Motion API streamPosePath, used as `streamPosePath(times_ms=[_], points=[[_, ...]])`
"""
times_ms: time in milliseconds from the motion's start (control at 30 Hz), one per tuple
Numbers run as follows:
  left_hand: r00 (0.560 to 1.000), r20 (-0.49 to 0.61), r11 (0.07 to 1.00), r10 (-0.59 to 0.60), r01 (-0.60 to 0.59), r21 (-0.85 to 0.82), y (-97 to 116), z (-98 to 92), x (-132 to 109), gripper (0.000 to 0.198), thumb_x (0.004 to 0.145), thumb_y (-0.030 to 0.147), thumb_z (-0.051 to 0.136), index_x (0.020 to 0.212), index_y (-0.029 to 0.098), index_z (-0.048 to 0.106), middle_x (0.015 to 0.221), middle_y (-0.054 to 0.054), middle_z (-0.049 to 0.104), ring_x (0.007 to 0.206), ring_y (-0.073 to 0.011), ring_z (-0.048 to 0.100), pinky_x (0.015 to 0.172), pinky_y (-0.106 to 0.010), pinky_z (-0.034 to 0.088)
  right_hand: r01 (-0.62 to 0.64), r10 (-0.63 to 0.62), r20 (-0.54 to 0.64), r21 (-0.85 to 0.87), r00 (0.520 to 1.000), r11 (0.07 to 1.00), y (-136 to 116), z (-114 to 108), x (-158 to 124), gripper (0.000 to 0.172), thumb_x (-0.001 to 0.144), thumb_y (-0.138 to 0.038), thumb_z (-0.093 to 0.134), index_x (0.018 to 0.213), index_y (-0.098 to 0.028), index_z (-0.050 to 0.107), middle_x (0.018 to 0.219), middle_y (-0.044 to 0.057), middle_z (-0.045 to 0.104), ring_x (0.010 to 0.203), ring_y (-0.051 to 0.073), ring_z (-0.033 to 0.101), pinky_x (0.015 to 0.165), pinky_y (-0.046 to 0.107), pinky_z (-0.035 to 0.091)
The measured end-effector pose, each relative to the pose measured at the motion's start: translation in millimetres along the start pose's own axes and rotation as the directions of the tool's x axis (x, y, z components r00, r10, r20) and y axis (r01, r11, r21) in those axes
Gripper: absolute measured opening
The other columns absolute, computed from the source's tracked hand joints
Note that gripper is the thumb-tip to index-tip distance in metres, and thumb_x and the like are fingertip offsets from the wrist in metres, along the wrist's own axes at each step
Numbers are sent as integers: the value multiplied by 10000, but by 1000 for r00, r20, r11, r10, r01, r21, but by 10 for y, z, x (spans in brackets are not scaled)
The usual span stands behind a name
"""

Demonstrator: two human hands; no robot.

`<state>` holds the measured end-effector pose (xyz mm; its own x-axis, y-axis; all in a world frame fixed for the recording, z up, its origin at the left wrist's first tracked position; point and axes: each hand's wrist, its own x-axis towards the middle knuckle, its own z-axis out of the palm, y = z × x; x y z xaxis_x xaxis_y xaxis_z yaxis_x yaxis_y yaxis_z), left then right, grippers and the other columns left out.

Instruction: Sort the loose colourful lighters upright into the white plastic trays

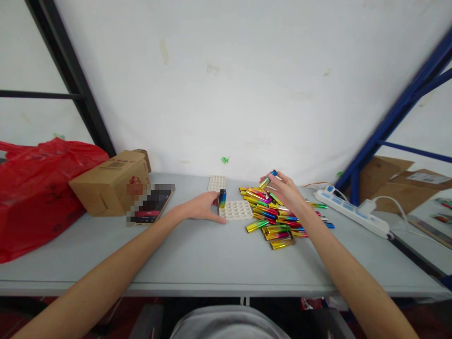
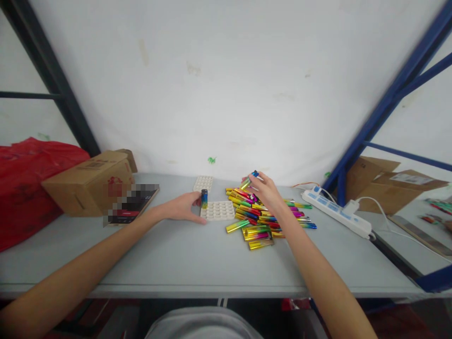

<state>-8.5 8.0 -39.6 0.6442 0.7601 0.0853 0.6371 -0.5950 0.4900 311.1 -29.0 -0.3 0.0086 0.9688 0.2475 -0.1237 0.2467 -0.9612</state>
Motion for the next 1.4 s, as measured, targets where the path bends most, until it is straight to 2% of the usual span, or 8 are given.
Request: streamPosePath(times_ms=[133,300,400,600,700,900,1133,1400], points=[[1000,-9,1000,25,-25,8,-36,21,7,768,587,795,839,1019,205,602,1067,-94,697,939,-310,665,810,-372,517,-97,87,84,127,993,987,15,492,109,433,774,-528,885,977,-243,631,797,-40,665,790,157,710,796,334,622],[999,-4,999,39,-39,32,-66,48,19,790,608,826,809,1041,196,608,1067,-95,695,929,-308,662,805,-371,507,-70,73,188,-19,980,997,269,818,62,458,832,-632,757,994,-234,598,718,-77,559,583,103,586,543,235,503],[999,-1,998,36,-36,45,-64,50,21,799,609,833,807,1047,193,615,1067,-94,698,937,-311,667,808,-369,505,-24,62,248,-152,967,988,414,831,-5,498,840,-691,706,988,-235,572,679,-66,601,495,94,474,446,223,361],[999,-6,999,33,-32,42,-55,43,13,783,620,799,826,1067,187,626,1088,-101,711,942,-313,679,800,-365,511,-22,102,315,-246,944,969,480,792,-83,455,896,-700,630,942,-260,525,718,-57,582,484,106,415,450,254,333],[999,-6,998,49,-49,46,-59,44,14,797,628,801,822,1084,177,624,1099,-110,712,947,-317,685,800,-366,516,-8,113,271,-361,956,933,503,822,-101,449,923,-686,594,840,-261,475,639,-72,468,498,115,368,473,259,290],[999,-12,996,49,-48,69,-26,23,6,778,637,790,819,1074,173,632,1087,-109,716,927,-314,688,788,-368,518,225,-141,182,-614,973,757,506,920,-152,556,962,-687,490,650,-240,387,618,-45,388,623,132,382,589,284,284],[999,-19,996,50,-49,71,-35,31,8,754,637,782,823,1052,185,626,1065,-98,715,924,-305,677,771,-360,514,196,-163,113,-683,980,704,528,974,-234,507,931,-566,507,585,-249,316,570,-51,303,588,125,344,591,293,240],[998,-22,995,54,-52,84,-61,48,22,750,631,783,818,1045,190,624,1059,-96,714,916,-305,675,771,-363,508,246,-241,119,-754,963,609,544,1017,-266,370,962,-357,505,623,-239,412,595,-26,483,629,156,452,652,298,300]])
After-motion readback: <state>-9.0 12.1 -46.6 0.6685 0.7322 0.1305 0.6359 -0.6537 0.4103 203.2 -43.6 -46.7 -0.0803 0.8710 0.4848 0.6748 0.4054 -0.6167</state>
